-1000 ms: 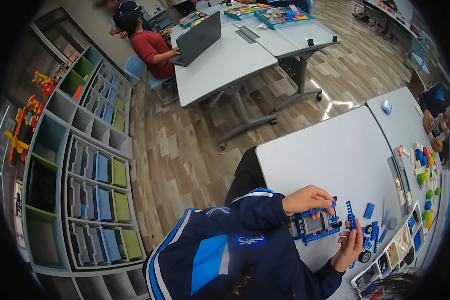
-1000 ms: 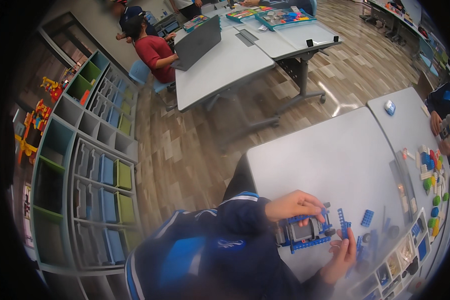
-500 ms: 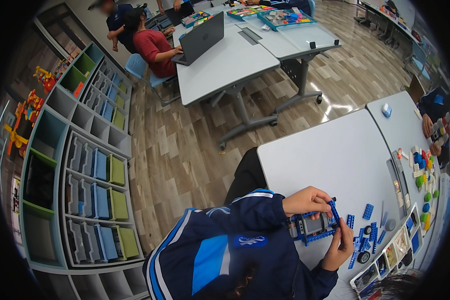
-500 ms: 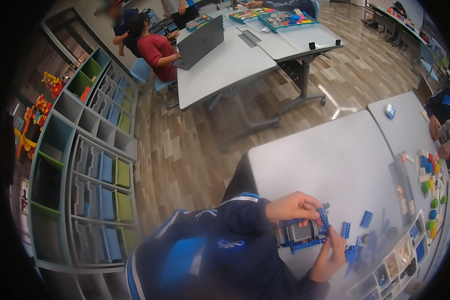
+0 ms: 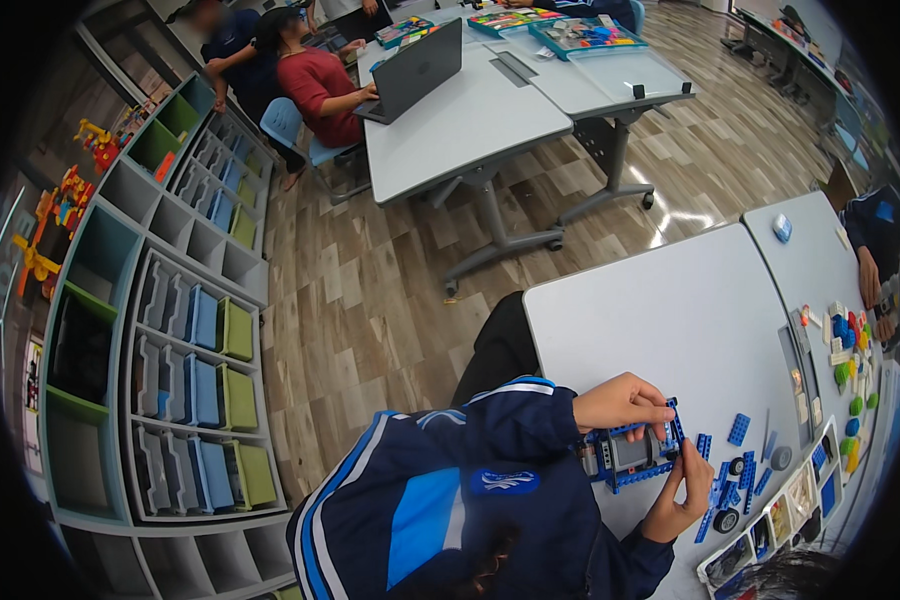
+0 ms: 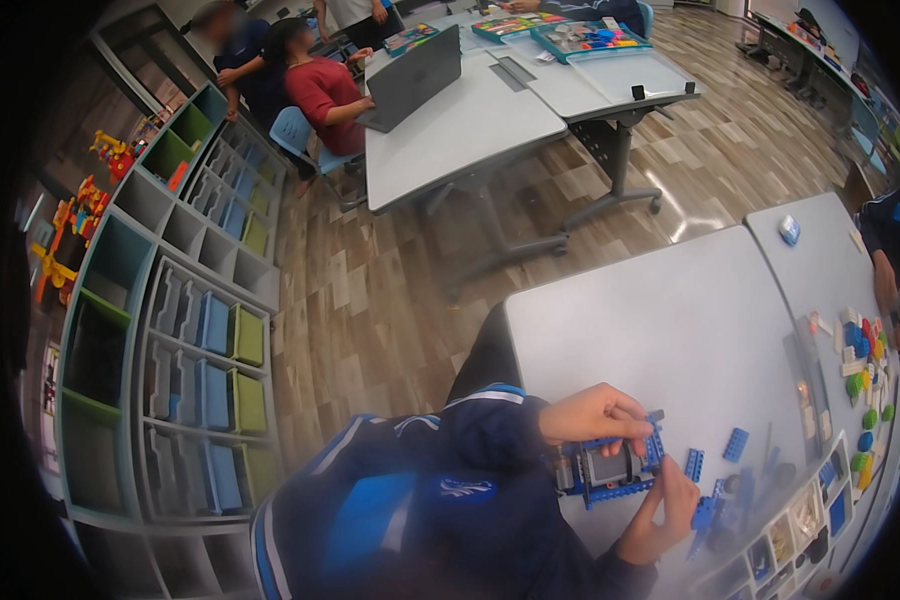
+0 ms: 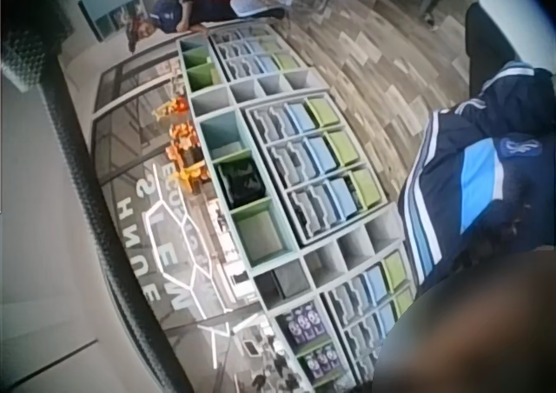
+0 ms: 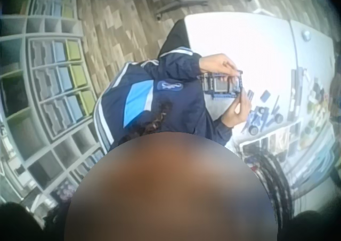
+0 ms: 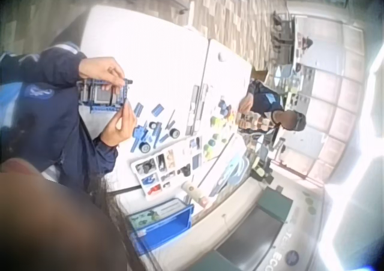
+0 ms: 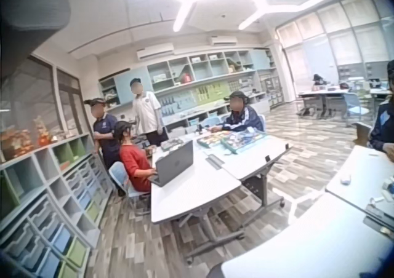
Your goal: The person assembles a small wheeled robot using blue and grey LEGO Technic pieces. They attach beams, wheels, and a central control brick to the chassis, repeatedly adjusting and securing the components by hand.
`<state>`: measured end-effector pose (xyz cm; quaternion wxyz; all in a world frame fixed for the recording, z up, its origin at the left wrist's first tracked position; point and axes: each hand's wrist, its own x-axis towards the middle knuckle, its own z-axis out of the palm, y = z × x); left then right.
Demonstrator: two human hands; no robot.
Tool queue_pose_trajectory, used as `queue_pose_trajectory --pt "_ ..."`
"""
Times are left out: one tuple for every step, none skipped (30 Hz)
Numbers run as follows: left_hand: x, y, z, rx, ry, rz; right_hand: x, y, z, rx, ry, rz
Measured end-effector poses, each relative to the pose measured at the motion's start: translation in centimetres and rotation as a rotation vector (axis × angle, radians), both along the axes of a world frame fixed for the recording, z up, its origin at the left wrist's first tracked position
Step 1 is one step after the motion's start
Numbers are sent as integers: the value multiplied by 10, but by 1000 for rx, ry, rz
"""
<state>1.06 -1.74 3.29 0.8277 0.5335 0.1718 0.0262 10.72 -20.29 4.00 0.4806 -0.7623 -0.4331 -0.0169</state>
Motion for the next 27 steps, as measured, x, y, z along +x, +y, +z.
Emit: queue_pose_trajectory --pt "0 0 0 -3 3 5 0 0 0 0 -16 2" --pt "0 0 1 -5 6 12 1 -1 0 -4 -36 6" --pt "1 0 1 -4 11 19 1 -2 0 -8 -56 12" --pt "1 0 1 -9 8 20 2 -2 0 -11 -76 19" --pt "1 0 1 -11 8 21 2 -3 -1 -24 -79 29" --pt "1 1 1 -11 8 24 3 -3 -1 -36 -83 41" --pt "1 1 1 -12 2 22 3 -3 -1 -33 -82 54" --pt "2 1 1 -12 -4 22 3 -4 -2 -37 -46 43" --pt "2 1 1 -12 -11 21 1 -4 -3 -28 -6 33" --pt "2 1 1 -9 -10 23 1 -4 -4 -19 58 27" --pt "2 0 0 -7 -11 25 1 -5 -4 -27 51 26" --pt "2 0 0 -1 -10 25 1 -6 -5 -34 67 30" --pt "3 0 -1 -4 -18 30 1 -6 -5 -40 111 29" --pt "3 -1 -1 -4 -21 34 1 -6 -6 -38 91 34" --pt "3 -1 -1 -5 -18 37 1 -6 -6 -38 98 35" --pt "3 -2 -1 -6 -24 38 2 -6 -7 -38 105 35" --pt "3 -1 -1 -4 -24 37 2 -6 -7 -39 135 30" --pt "4 -2 -1 -3 -24 36 1 -7 -8 -41 165 24" --pt "4 -2 -1 -6 -25 38 1 -6 -9 -43 196 16" --pt "4 -2 -1 -10 -25 39 0 -5 -11 -23 286 -20" --pt "5 -2 0 -12 -25 40 -2 -5 -14 -3 378 -58" --pt "5 -2 0 -10 -27 40 -2 -4 -16 20 483 -87" --pt "5 -2 0 -5 -30 40 -1 -6 -18 -4 501 -61" --pt "5 -2 0 4 -27 42 2 -7 -20 -24 534 -25" --pt "5 -2 -1 9 -34 43 5 -9 -22 -45 564 13" --pt "5 -3 -1 16 -39 47 8 -10 -24 -35 593 33" --pt "6 -3 -2 26 -42 52 10 -10 -28 -27 620 54"
